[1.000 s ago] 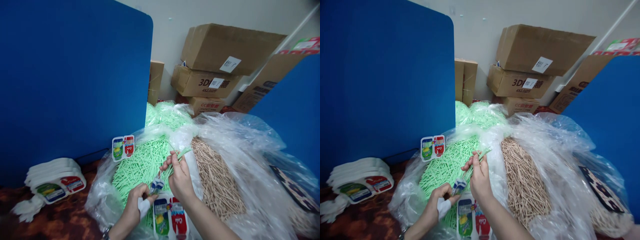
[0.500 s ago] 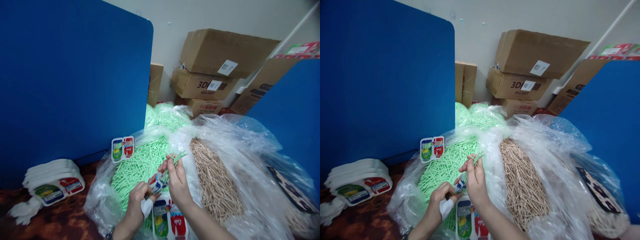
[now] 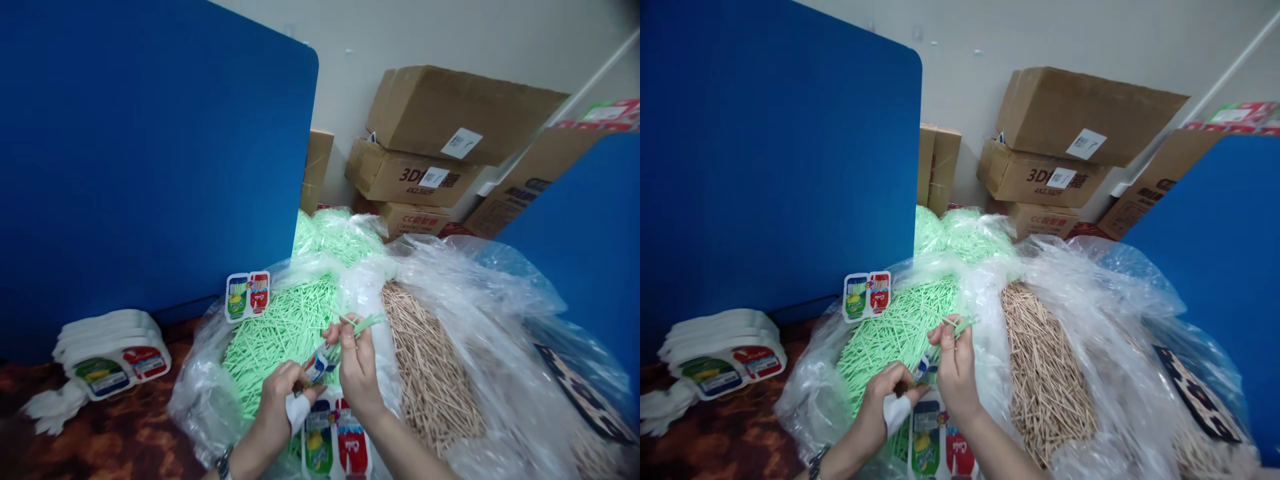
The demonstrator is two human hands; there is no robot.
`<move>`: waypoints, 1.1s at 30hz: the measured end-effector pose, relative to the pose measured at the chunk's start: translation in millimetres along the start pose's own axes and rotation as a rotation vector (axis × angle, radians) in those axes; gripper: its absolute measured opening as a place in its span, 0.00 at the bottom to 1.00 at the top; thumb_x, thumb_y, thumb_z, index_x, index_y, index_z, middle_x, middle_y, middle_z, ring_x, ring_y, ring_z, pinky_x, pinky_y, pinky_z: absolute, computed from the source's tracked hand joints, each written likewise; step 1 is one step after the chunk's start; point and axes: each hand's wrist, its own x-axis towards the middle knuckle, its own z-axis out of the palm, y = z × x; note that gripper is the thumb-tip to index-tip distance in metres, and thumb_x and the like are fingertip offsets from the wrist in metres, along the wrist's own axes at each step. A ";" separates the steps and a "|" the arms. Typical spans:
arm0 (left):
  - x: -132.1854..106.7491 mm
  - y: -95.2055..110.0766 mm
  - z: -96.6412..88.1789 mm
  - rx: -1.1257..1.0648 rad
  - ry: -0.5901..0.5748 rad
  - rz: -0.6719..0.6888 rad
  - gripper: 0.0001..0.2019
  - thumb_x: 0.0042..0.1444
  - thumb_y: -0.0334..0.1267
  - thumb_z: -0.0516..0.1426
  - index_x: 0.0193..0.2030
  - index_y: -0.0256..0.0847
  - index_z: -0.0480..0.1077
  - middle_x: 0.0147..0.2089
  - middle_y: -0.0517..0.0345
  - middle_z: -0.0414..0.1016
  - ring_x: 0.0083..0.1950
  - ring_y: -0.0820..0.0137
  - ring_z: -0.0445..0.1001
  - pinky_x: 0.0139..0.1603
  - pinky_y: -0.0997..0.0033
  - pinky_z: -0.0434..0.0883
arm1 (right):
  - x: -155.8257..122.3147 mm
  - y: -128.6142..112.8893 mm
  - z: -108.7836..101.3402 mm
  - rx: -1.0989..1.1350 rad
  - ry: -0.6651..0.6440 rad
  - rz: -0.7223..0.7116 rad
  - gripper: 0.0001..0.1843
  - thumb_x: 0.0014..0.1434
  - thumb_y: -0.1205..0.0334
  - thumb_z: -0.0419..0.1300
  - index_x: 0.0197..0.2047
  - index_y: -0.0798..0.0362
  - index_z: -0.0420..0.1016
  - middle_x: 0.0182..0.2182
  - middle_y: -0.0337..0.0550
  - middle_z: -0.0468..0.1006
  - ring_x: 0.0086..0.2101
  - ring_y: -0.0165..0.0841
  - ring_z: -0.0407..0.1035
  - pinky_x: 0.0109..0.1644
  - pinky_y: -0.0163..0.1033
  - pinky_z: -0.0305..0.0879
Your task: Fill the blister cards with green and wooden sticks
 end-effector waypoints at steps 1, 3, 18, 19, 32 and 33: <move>0.9 0.8 0.8 -0.010 0.001 -0.022 0.13 0.53 0.34 0.60 0.22 0.41 0.61 0.23 0.64 0.65 0.26 0.70 0.67 0.27 0.74 0.61 | -1.6 -0.3 -0.1 -0.014 -0.003 -0.024 0.13 0.65 0.49 0.50 0.35 0.48 0.67 0.29 0.37 0.68 0.37 0.32 0.67 0.50 0.43 0.62; 3.5 2.4 2.0 -0.025 0.009 -0.041 0.13 0.52 0.34 0.61 0.22 0.41 0.61 0.22 0.64 0.64 0.26 0.71 0.66 0.27 0.74 0.60 | -4.5 0.2 -0.4 -0.048 -0.007 -0.037 0.14 0.64 0.50 0.51 0.33 0.48 0.68 0.31 0.39 0.70 0.41 0.34 0.66 0.53 0.44 0.59; 36.1 9.5 -6.5 -0.077 0.069 0.057 0.14 0.55 0.34 0.59 0.22 0.41 0.60 0.23 0.64 0.61 0.27 0.71 0.63 0.29 0.73 0.59 | 23.3 4.0 -20.9 -0.199 -0.173 -0.109 0.21 0.64 0.54 0.50 0.60 0.45 0.61 0.56 0.46 0.68 0.58 0.40 0.60 0.62 0.53 0.52; 37.5 9.9 -7.2 -0.092 0.061 0.048 0.14 0.54 0.34 0.59 0.22 0.41 0.60 0.23 0.64 0.60 0.27 0.71 0.63 0.29 0.73 0.59 | 24.8 1.7 -21.5 -0.224 -0.199 -0.128 0.20 0.65 0.54 0.49 0.60 0.44 0.62 0.56 0.45 0.69 0.58 0.40 0.60 0.63 0.54 0.51; 43.5 -15.7 0.3 -0.591 -0.006 -0.094 0.12 0.53 0.39 0.60 0.23 0.38 0.66 0.26 0.62 0.63 0.26 0.73 0.62 0.25 0.76 0.61 | 41.2 46.1 -45.2 -0.029 -0.275 0.165 0.25 0.60 0.45 0.56 0.56 0.47 0.66 0.51 0.47 0.73 0.52 0.41 0.67 0.55 0.48 0.63; 44.1 -16.0 1.0 -0.626 -0.024 -0.115 0.11 0.54 0.40 0.59 0.25 0.38 0.67 0.26 0.62 0.64 0.27 0.72 0.64 0.26 0.75 0.62 | 39.3 47.8 -42.1 0.006 -0.293 0.167 0.21 0.59 0.46 0.57 0.51 0.49 0.70 0.45 0.45 0.76 0.46 0.40 0.70 0.51 0.46 0.67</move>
